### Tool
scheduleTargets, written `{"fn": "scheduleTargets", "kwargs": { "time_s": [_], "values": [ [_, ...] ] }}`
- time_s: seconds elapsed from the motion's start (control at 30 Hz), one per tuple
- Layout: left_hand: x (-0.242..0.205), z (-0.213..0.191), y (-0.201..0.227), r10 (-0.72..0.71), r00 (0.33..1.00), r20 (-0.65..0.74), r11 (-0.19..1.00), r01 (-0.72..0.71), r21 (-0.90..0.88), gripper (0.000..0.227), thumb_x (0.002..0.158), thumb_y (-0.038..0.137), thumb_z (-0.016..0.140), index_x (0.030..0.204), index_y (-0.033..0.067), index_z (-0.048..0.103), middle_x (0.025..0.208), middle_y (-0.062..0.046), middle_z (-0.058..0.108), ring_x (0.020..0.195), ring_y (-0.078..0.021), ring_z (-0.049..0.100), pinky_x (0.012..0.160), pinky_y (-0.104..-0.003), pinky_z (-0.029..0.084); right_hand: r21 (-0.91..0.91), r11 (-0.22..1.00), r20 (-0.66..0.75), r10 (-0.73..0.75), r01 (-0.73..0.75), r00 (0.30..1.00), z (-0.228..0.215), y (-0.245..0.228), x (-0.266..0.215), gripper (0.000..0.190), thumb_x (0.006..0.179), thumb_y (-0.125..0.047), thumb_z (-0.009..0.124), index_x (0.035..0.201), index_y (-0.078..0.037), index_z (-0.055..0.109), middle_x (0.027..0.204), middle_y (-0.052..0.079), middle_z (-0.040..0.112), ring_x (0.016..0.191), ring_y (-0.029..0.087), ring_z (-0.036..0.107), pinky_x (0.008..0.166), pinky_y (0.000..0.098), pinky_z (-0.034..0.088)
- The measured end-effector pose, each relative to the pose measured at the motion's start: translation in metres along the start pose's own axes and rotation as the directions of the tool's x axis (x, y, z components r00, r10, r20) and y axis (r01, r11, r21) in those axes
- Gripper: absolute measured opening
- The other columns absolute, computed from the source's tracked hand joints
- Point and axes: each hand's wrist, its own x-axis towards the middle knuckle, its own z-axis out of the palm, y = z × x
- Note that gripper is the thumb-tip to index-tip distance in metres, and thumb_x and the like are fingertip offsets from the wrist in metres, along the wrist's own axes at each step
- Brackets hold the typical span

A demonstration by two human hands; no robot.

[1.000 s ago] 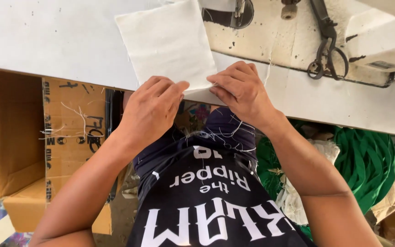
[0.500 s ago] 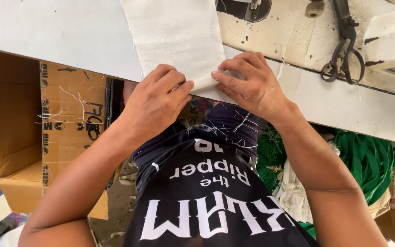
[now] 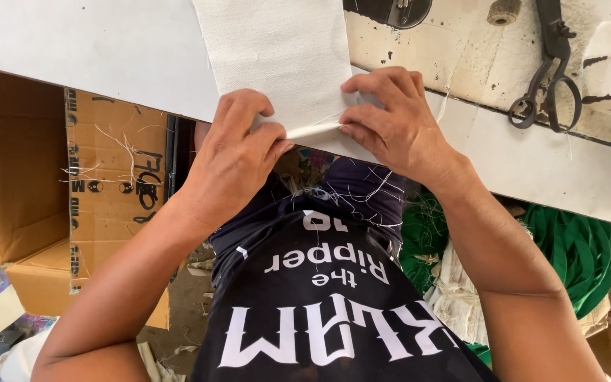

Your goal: Folding and sewing small white fabric pieces using an industrial sewing machine on a factory floor.

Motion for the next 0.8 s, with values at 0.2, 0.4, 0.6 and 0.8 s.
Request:
{"fn": "scheduleTargets", "kwargs": {
  "time_s": [0.2,0.4,0.6,0.8],
  "values": [
    [-0.003,0.002,-0.008,-0.100,0.995,-0.019,0.987,0.102,0.126,0.032,0.095,0.024,0.087,0.087,-0.0007,0.070,0.119,-0.017,0.050,0.119,-0.0343,0.045,0.095,-0.046,0.048,0.030,0.987,0.120,0.151,-0.156,0.981,-0.002,0.000,0.005,0.036,0.113,-0.035,0.049,0.099,-0.008,0.068,0.136,0.014,0.052,0.124,0.038,0.044,0.096,0.0504,0.036],
    [-0.002,-0.003,-0.013,-0.239,0.971,0.018,0.950,0.230,0.213,0.046,0.100,0.048,0.076,0.079,0.0084,0.072,0.122,-0.012,0.048,0.121,-0.0355,0.039,0.084,-0.052,0.034,0.029,0.969,0.119,0.241,-0.246,0.963,-0.001,-0.002,0.012,0.026,0.107,-0.019,0.068,0.087,-0.005,0.061,0.129,0.013,0.052,0.123,0.034,0.043,0.096,0.0482,0.032],
    [0.001,-0.005,-0.015,-0.275,0.961,0.020,0.934,0.262,0.243,0.050,0.101,0.041,0.081,0.072,0.0008,0.073,0.124,-0.014,0.049,0.120,-0.0366,0.038,0.087,-0.053,0.033,0.036,0.939,0.107,0.338,-0.343,0.935,0.001,-0.001,0.016,0.028,0.098,-0.021,0.080,0.078,-0.007,0.066,0.126,0.008,0.055,0.120,0.031,0.043,0.092,0.0493,0.031],
    [-0.003,-0.006,-0.014,-0.211,0.977,-0.014,0.911,0.202,0.360,0.055,0.095,0.051,0.089,0.070,0.0044,0.074,0.122,-0.007,0.051,0.120,-0.0335,0.040,0.093,-0.050,0.029,0.061,0.920,0.097,0.381,-0.388,0.919,0.002,0.000,0.017,0.026,0.095,-0.023,0.084,0.078,-0.010,0.070,0.125,0.007,0.056,0.120,0.029,0.043,0.097,0.0487,0.029]
  ]
}}
